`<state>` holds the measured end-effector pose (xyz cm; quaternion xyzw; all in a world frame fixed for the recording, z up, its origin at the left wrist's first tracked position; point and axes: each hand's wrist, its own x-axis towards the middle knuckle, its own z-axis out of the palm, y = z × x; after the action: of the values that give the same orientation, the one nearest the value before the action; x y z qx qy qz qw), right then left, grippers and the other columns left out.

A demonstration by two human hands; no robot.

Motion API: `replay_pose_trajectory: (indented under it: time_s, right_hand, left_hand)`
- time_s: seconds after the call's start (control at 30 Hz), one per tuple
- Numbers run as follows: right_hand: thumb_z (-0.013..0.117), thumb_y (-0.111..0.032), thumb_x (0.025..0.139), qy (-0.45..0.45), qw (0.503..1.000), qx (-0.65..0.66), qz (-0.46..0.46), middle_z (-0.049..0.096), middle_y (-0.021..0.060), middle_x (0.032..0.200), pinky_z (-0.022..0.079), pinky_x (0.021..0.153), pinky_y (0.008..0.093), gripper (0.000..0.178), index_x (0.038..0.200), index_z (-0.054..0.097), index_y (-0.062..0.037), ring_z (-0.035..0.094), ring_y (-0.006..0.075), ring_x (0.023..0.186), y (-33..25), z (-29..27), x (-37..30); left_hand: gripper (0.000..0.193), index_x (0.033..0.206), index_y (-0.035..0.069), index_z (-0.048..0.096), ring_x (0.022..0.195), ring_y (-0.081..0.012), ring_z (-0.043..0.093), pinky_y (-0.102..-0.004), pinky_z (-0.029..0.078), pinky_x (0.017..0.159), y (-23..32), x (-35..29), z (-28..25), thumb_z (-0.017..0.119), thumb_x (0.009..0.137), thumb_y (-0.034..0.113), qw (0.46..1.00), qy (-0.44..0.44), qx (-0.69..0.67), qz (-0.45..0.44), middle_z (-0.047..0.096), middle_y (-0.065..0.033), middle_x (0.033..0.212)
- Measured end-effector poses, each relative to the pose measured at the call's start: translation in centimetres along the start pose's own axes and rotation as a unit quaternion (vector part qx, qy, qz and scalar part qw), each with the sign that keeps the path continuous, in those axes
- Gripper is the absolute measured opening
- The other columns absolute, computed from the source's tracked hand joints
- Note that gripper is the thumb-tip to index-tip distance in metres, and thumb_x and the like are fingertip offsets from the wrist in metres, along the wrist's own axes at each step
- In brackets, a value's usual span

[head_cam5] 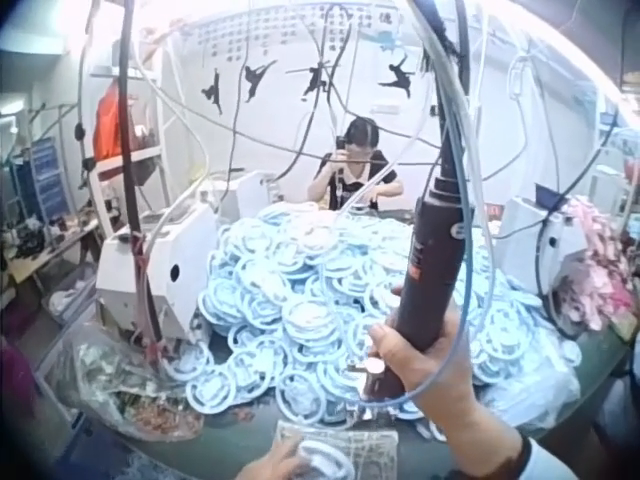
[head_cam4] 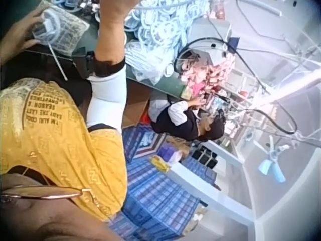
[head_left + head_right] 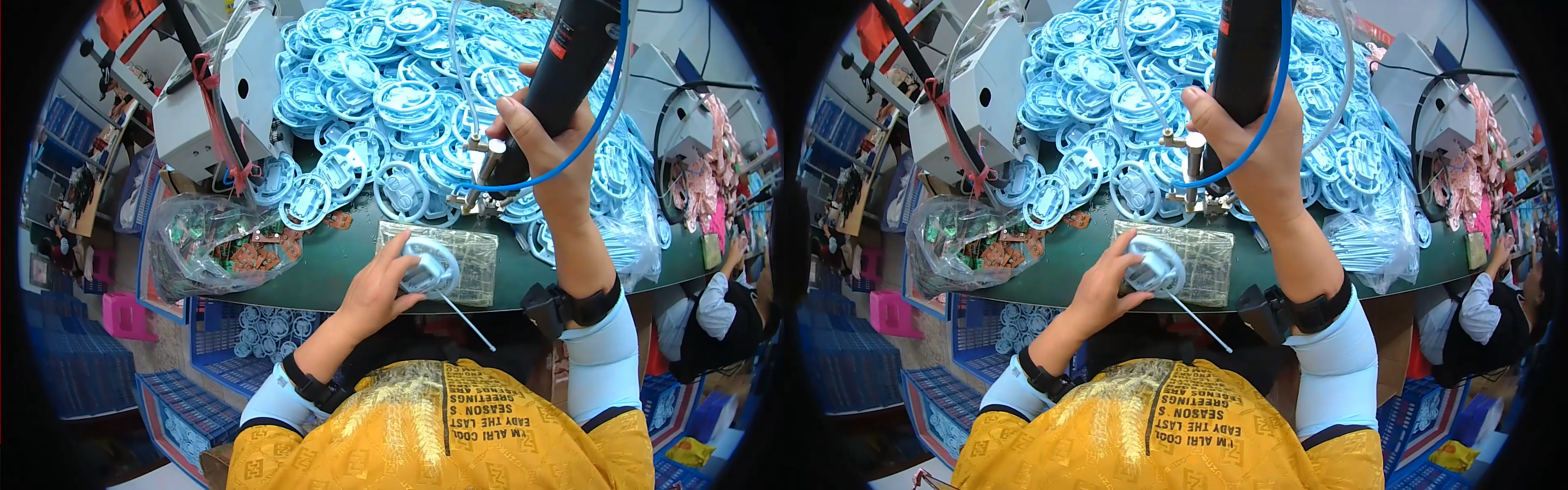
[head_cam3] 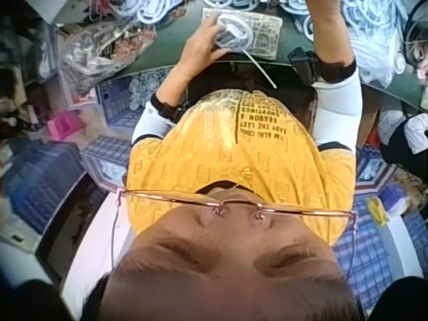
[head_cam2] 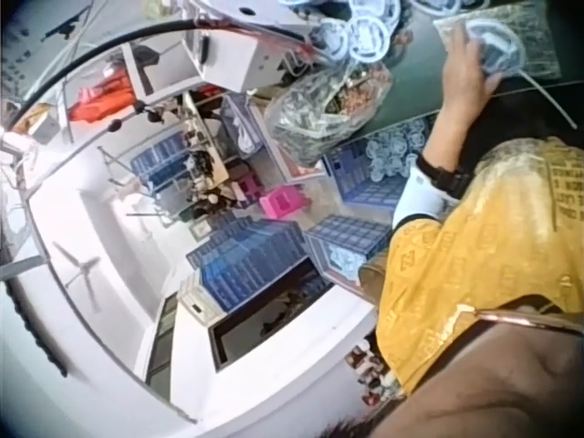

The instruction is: Assemble blue plastic toy components using a power screwdriver at a factory workbench.

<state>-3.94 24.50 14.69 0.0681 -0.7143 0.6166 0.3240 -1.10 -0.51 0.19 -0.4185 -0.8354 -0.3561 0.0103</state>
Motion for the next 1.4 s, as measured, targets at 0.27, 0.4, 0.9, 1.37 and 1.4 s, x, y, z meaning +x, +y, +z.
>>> replay_pose_trajectory:
  time_s: [0.27, 0.4, 0.9, 1.37, 1.4]
  right_hand:
    - [0.071, -0.012, 0.088, 0.01, 0.999, -0.033, 0.002, 0.064, 0.0066, 0.085, 0.055, 0.071, 0.0296, 0.043, 0.123, 0.052, 0.0029, 0.069, 0.0174, 0.073, 0.5, -0.8, 0.6]
    - [0.072, -0.014, 0.087, -0.002, 0.999, -0.033, -0.005, 0.064, 0.0062, 0.083, 0.056, 0.071, 0.0303, 0.046, 0.124, 0.051, 0.0023, 0.069, 0.0181, 0.074, 0.5, -0.9, 0.7]
    - [0.074, -0.024, 0.084, -0.279, 0.935, -0.201, 0.085, 0.059, 0.0125, 0.088, 0.05, 0.066, 0.0371, 0.034, 0.107, 0.062, -0.0027, 0.061, 0.0275, 0.073, 1.3, 0.4, -13.4]
    - [0.07, -0.015, 0.086, -0.273, 0.941, -0.173, 0.098, 0.055, 0.0115, 0.076, 0.045, 0.057, 0.038, 0.015, 0.092, 0.062, -0.0027, 0.057, 0.03, 0.065, 2.5, 0.0, -15.1]
    - [0.07, -0.014, 0.086, -0.269, 0.943, -0.182, 0.075, 0.055, 0.0112, 0.076, 0.046, 0.056, 0.0385, 0.014, 0.092, 0.063, -0.0033, 0.058, 0.0306, 0.065, 2.5, 0.1, -15.3]
  left_hand:
    - [0.07, 0.111, 0.01, 0.038, 0.125, -0.0475, 0.051, -0.0475, 0.051, 0.095, -1.1, -2.0, 1.5, 0.087, 0.062, 0.004, 0.986, 0.114, -0.04, 0.116, 0.043, -0.0275, 0.141]
    - [0.071, 0.11, 0.01, 0.037, 0.125, -0.0475, 0.051, -0.0482, 0.051, 0.096, -1.2, -2.4, 1.7, 0.087, 0.06, 0.002, 0.985, 0.123, -0.038, 0.115, 0.044, -0.0265, 0.141]
    - [0.069, 0.11, 0.009, 0.037, 0.128, -0.0482, 0.047, -0.0491, 0.046, 0.102, -0.8, -0.4, 1.2, 0.085, 0.061, -0.002, 0.975, 0.177, -0.074, 0.109, 0.044, -0.0258, 0.141]
    - [0.03, 0.123, 0.004, 0.062, 0.101, -0.0167, 0.058, -0.0281, 0.045, 0.084, 1.4, 1.8, -2.2, 0.062, 0.093, 0.011, 0.943, -0.024, -0.319, -0.089, 0.062, -0.0071, 0.11]
    - [0.025, 0.117, 0.003, 0.063, 0.099, -0.0168, 0.058, -0.0279, 0.045, 0.083, 1.3, 1.7, -2.3, 0.062, 0.093, 0.011, 0.946, -0.029, -0.314, -0.074, 0.062, -0.0075, 0.108]
